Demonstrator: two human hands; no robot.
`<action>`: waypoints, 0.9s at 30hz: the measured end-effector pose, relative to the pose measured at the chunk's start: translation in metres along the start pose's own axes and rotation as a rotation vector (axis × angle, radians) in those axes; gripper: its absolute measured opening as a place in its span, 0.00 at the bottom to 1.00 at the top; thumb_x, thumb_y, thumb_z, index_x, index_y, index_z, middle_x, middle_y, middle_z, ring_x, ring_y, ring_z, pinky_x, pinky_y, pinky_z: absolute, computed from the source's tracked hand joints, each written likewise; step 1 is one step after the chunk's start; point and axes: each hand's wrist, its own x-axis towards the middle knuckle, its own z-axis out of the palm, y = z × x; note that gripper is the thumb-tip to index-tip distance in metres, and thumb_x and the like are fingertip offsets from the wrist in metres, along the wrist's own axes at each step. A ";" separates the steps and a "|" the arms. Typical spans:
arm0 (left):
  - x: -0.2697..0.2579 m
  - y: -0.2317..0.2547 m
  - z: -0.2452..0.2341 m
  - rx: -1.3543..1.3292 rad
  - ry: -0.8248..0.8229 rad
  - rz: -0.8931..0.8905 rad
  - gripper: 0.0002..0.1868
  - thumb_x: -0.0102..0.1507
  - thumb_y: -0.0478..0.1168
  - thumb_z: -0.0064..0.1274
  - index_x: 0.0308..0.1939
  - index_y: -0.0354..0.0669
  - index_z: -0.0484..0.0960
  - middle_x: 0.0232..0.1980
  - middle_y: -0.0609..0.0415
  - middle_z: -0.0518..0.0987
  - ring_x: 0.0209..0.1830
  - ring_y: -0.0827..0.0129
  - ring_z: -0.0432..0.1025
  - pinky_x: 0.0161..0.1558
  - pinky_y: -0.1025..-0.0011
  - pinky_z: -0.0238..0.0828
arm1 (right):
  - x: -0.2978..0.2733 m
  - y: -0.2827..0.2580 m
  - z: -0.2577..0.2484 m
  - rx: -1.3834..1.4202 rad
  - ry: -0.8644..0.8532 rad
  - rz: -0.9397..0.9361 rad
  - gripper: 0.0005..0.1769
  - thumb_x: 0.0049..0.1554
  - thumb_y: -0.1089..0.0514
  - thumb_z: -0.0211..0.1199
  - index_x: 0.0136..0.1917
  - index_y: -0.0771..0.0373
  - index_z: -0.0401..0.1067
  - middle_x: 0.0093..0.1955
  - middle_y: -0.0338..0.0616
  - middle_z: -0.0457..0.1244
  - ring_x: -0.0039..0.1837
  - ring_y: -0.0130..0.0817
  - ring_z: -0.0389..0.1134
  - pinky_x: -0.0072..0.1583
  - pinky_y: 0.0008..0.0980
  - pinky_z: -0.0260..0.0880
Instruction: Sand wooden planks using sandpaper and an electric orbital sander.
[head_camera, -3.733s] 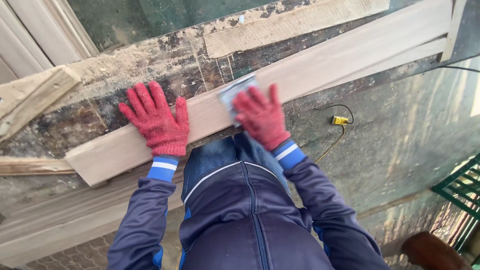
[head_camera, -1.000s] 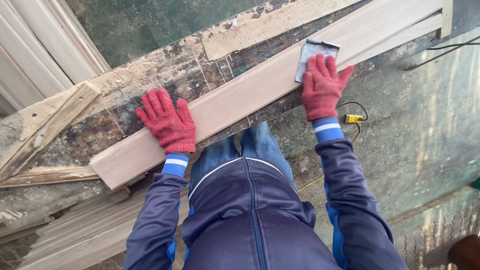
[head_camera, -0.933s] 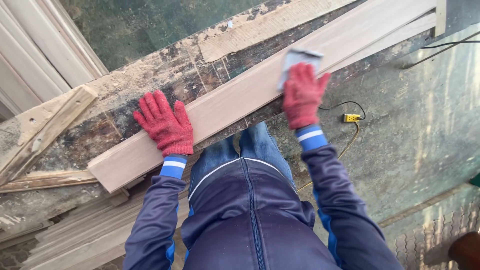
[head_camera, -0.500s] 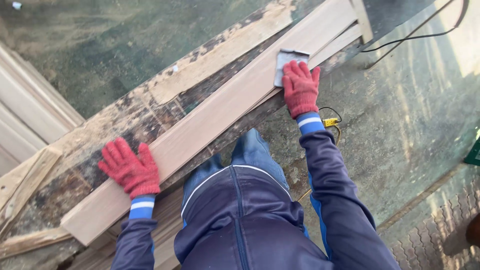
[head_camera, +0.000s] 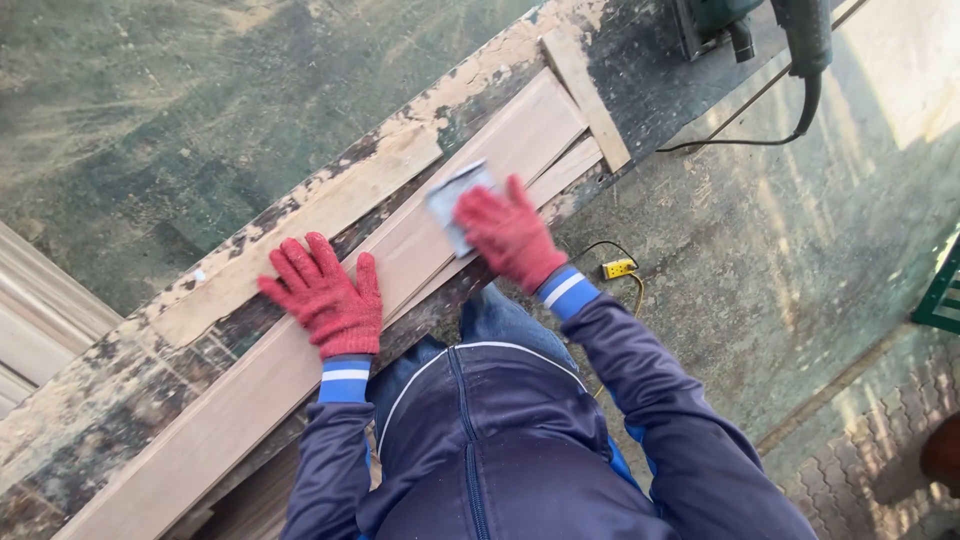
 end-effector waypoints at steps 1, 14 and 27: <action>0.003 0.007 -0.004 0.000 -0.012 -0.006 0.49 0.70 0.74 0.26 0.82 0.40 0.58 0.83 0.29 0.53 0.85 0.38 0.39 0.78 0.34 0.22 | -0.006 0.045 -0.009 0.006 -0.011 0.001 0.25 0.69 0.38 0.45 0.70 0.46 0.73 0.74 0.36 0.64 0.80 0.34 0.57 0.81 0.58 0.31; 0.000 0.008 0.003 0.011 0.173 0.067 0.45 0.66 0.62 0.51 0.77 0.31 0.70 0.78 0.22 0.61 0.81 0.30 0.47 0.75 0.31 0.32 | -0.016 0.057 -0.022 -0.229 0.028 0.177 0.31 0.70 0.37 0.32 0.83 0.39 0.52 0.87 0.31 0.40 0.87 0.32 0.34 0.82 0.55 0.22; 0.002 0.006 0.008 0.012 0.232 0.106 0.44 0.64 0.59 0.55 0.75 0.30 0.69 0.76 0.21 0.63 0.79 0.28 0.50 0.74 0.32 0.36 | -0.004 0.058 -0.017 -0.033 0.004 0.045 0.29 0.70 0.37 0.34 0.82 0.35 0.54 0.86 0.25 0.44 0.86 0.29 0.39 0.81 0.61 0.26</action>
